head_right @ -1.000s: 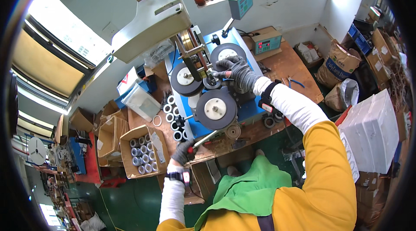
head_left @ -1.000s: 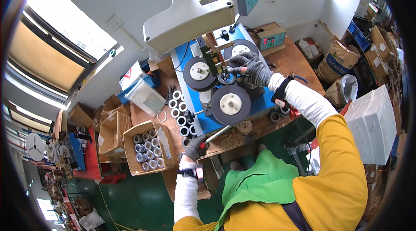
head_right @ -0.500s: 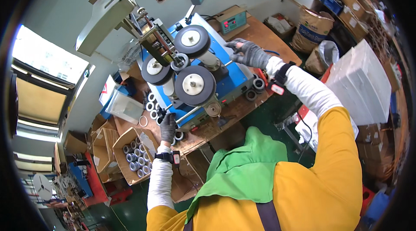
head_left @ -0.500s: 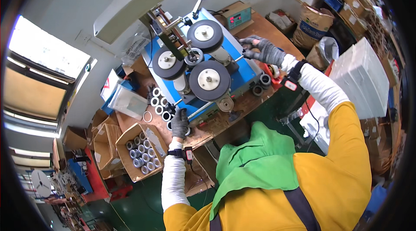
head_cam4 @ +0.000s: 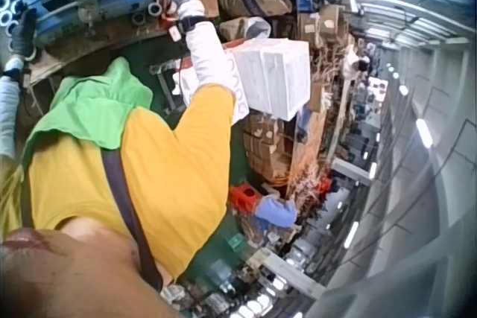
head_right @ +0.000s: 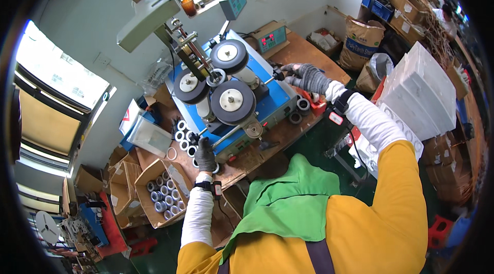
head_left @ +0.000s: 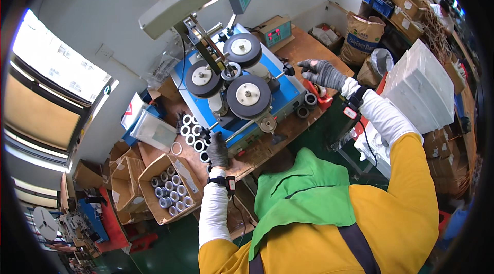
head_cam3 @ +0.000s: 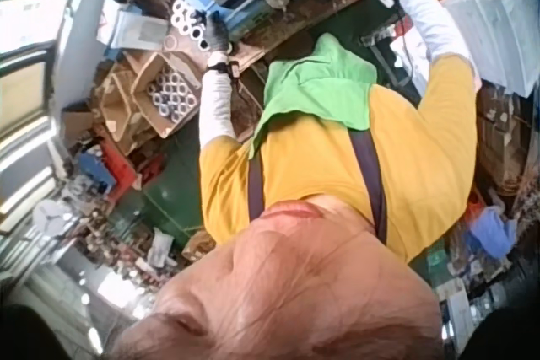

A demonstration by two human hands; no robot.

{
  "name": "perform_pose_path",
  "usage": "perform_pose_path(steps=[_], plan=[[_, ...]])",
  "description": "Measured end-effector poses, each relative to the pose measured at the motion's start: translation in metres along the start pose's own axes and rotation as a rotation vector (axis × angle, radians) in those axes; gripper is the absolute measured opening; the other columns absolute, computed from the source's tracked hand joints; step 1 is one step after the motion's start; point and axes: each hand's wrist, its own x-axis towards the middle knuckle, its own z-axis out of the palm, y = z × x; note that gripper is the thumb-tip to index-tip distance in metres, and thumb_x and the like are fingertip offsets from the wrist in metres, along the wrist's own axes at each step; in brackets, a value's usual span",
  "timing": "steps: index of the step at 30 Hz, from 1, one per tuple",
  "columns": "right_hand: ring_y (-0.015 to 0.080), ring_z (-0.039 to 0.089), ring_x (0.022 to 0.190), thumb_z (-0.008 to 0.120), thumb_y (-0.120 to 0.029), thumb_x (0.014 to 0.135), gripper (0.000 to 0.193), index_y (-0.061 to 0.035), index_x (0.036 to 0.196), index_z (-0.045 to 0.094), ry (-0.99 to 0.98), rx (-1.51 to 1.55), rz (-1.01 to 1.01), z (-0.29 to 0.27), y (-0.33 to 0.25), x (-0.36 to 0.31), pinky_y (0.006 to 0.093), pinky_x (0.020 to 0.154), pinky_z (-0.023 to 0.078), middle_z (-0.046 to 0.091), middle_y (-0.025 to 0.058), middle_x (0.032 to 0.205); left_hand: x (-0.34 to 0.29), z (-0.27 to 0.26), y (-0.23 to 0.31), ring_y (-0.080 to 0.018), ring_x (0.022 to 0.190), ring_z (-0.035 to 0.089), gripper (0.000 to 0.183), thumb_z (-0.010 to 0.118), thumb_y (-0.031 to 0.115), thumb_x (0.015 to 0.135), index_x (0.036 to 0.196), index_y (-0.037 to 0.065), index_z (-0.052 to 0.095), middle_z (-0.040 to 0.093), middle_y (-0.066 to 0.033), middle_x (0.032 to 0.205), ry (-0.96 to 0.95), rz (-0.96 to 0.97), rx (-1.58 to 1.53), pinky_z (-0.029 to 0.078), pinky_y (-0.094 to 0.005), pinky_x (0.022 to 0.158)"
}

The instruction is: Operating a specialized machine to assemble or finish circular metal components.

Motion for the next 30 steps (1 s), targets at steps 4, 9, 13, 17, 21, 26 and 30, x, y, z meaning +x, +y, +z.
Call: perform_pose_path(steps=[4, 9, 13, 17, 21, 26, 30], plan=[[0.0133, 0.058, 0.068, 0.052, -0.012, 0.080, 0.029, -0.0024, 0.107, 0.049, -0.038, 0.135, -0.102, -0.005, -0.037, 0.044, 0.0250, 0.063, 0.046, 0.059, 0.0083, 0.079, -0.003, -0.002, -0.003, -0.0329, 0.068, 0.056, 0.022, 0.049, 0.017, 0.080, 0.100, 0.008, 0.050, 0.057, -0.0165, 0.078, 0.015, 0.035, -0.144, 0.044, -0.0390, 0.059], [0.0114, 0.055, 0.079, 0.055, -0.022, 0.080, 0.027, -0.0033, 0.099, 0.055, 0.073, 0.459, -0.295, -0.033, -0.098, 0.104, 0.0253, 0.074, 0.044, 0.059, 0.0059, 0.087, -0.013, -0.044, 0.018, -0.0206, 0.083, 0.053, 0.032, 0.049, 0.013, 0.081, 0.109, -0.001, 0.046, 0.054, -0.0135, 0.094, 0.009, -0.124, -0.324, 0.042, -0.0295, 0.075], [0.0090, 0.053, 0.079, 0.058, -0.024, 0.078, 0.030, -0.0041, 0.100, 0.055, 0.092, 0.538, -0.335, -0.056, -0.152, 0.150, 0.0247, 0.074, 0.044, 0.060, 0.0047, 0.087, -0.048, -0.095, 0.026, -0.0202, 0.083, 0.054, 0.032, 0.054, 0.017, 0.078, 0.103, -0.002, 0.049, 0.056, -0.0142, 0.092, 0.052, -0.400, -0.374, 0.042, -0.0294, 0.075], [0.0146, 0.055, 0.084, 0.058, -0.029, 0.077, 0.033, -0.0030, 0.097, 0.057, 0.298, 0.587, -0.455, -0.061, -0.188, 0.184, 0.0261, 0.076, 0.043, 0.058, 0.0097, 0.088, -0.117, -0.117, -0.014, -0.0190, 0.081, 0.054, 0.029, 0.054, 0.016, 0.078, 0.100, -0.002, 0.051, 0.057, -0.0123, 0.092, 0.130, -0.526, -0.348, 0.042, -0.0293, 0.075], [0.0179, 0.053, 0.087, 0.057, -0.023, 0.078, 0.022, -0.0051, 0.091, 0.060, 0.260, 0.575, -0.595, -0.054, -0.208, 0.202, 0.0288, 0.075, 0.043, 0.053, 0.0093, 0.095, -0.173, -0.129, -0.047, -0.0178, 0.081, 0.054, 0.026, 0.054, 0.014, 0.077, 0.097, -0.001, 0.053, 0.058, -0.0114, 0.090, 0.160, -0.660, -0.295, 0.042, -0.0292, 0.076], [0.0077, 0.052, 0.072, 0.058, -0.013, 0.077, 0.013, -0.0019, 0.085, 0.058, 0.311, 0.510, -0.571, -0.065, -0.196, 0.203, 0.0223, 0.068, 0.044, 0.058, 0.0017, 0.077, -0.186, -0.135, -0.041, -0.0171, 0.076, 0.054, 0.020, 0.052, 0.010, 0.076, 0.092, -0.002, 0.055, 0.059, -0.0109, 0.085, 0.237, -0.738, -0.324, 0.043, -0.0285, 0.073], [0.0050, 0.051, 0.063, 0.058, -0.013, 0.078, 0.016, -0.0002, 0.087, 0.058, -0.014, 0.508, -0.389, -0.068, -0.181, 0.182, 0.0194, 0.058, 0.044, 0.057, -0.0002, 0.069, -0.171, -0.130, -0.026, -0.0149, 0.075, 0.054, 0.020, 0.051, 0.010, 0.078, 0.094, -0.001, 0.055, 0.058, -0.0094, 0.085, 0.187, -0.675, -0.305, 0.044, -0.0265, 0.070]])
